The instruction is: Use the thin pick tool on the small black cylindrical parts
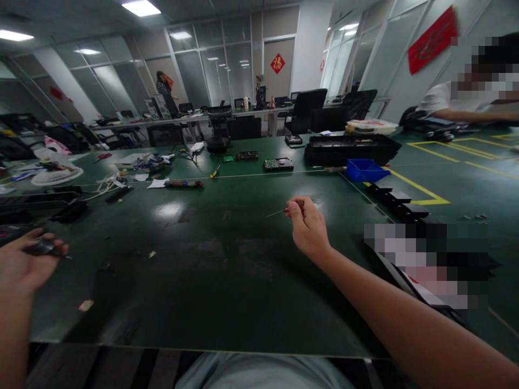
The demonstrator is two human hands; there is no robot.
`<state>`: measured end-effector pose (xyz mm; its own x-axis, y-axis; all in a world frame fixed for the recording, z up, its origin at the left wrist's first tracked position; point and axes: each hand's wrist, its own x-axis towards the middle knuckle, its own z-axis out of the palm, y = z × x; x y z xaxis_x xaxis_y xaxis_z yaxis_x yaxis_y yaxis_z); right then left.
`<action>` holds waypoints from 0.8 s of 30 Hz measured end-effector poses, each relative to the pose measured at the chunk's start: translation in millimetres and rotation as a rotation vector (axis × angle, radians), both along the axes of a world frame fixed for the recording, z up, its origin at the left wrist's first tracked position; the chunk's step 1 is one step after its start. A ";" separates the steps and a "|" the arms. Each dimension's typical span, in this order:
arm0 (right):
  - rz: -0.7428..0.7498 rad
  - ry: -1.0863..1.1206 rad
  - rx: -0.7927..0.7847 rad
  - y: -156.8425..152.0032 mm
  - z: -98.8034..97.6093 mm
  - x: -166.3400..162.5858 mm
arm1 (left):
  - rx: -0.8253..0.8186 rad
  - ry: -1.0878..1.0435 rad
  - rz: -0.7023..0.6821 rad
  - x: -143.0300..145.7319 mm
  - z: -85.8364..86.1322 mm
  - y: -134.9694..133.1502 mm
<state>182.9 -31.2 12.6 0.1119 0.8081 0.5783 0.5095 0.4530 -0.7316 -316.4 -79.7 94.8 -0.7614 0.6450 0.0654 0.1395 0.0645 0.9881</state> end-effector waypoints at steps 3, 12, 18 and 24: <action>-0.002 -0.003 0.004 0.6 0.5 1.1 | 0.092 -0.148 -0.090 9.1 -10.3 16.5; -0.001 0.018 0.008 -0.2 0.9 2.3 | 0.146 -0.354 -0.459 116.9 4.9 56.3; -0.006 0.027 -0.001 -0.1 -0.1 6.0 | 0.174 -0.368 -0.738 190.7 1.7 75.6; -0.005 0.021 0.004 -2.2 3.4 4.5 | 0.131 -0.334 -0.958 256.3 -10.2 73.0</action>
